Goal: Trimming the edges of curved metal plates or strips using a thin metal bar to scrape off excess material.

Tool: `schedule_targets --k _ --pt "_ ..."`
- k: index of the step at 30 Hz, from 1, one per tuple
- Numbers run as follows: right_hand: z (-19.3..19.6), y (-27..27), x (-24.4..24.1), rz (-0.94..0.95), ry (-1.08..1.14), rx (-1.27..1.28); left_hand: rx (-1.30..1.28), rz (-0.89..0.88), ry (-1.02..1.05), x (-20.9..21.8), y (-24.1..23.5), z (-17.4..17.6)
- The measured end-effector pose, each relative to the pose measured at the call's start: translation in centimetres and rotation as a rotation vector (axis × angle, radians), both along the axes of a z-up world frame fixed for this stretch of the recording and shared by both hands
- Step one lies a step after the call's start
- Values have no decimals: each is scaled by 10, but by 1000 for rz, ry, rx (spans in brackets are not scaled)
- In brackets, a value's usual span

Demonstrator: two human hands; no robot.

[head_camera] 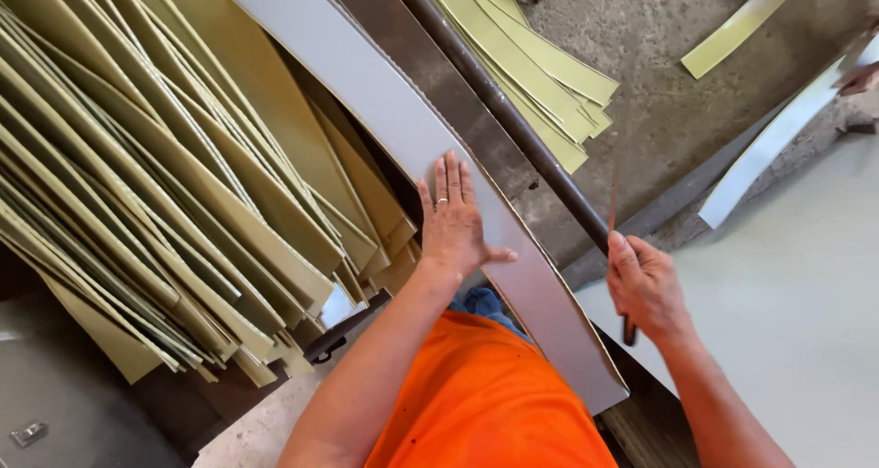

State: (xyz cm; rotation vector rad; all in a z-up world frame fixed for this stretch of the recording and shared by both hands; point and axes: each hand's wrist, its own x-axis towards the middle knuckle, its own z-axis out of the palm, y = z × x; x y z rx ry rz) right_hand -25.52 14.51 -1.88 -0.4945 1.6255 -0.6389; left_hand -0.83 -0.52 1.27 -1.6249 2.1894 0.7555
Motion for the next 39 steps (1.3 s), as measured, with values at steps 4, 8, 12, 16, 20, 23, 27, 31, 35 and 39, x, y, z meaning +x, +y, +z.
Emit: schedule_targets --k 4,8,12,16,20,23,27,31,35,39 --pt "-9 2 28 152 230 122 -6 -31 -37 3 2 -13" --pt "9 4 42 507 507 53 -58 -42 -39 7 7 -14" --pt "-35 39 57 333 755 3 -34 -46 -21 2 10 -1" --pt "-47 89 27 230 728 29 -72 -42 20 6 13 -9" --pt "-45 152 -6 326 697 232 -119 3 10 0 12 -1" --pt "-32 174 -18 270 708 202 -122 -27 7 0 15 -6" --pt "44 133 -25 98 544 266 -138 -33 9 0 17 -7" --pt "63 114 -8 -59 432 221 -100 -48 -21 -6 19 -7" --pt "43 103 5 250 291 167 -68 -10 -38 -7 22 -3" --pt "44 85 -32 436 363 137 -65 8 -40 -7 21 -1"
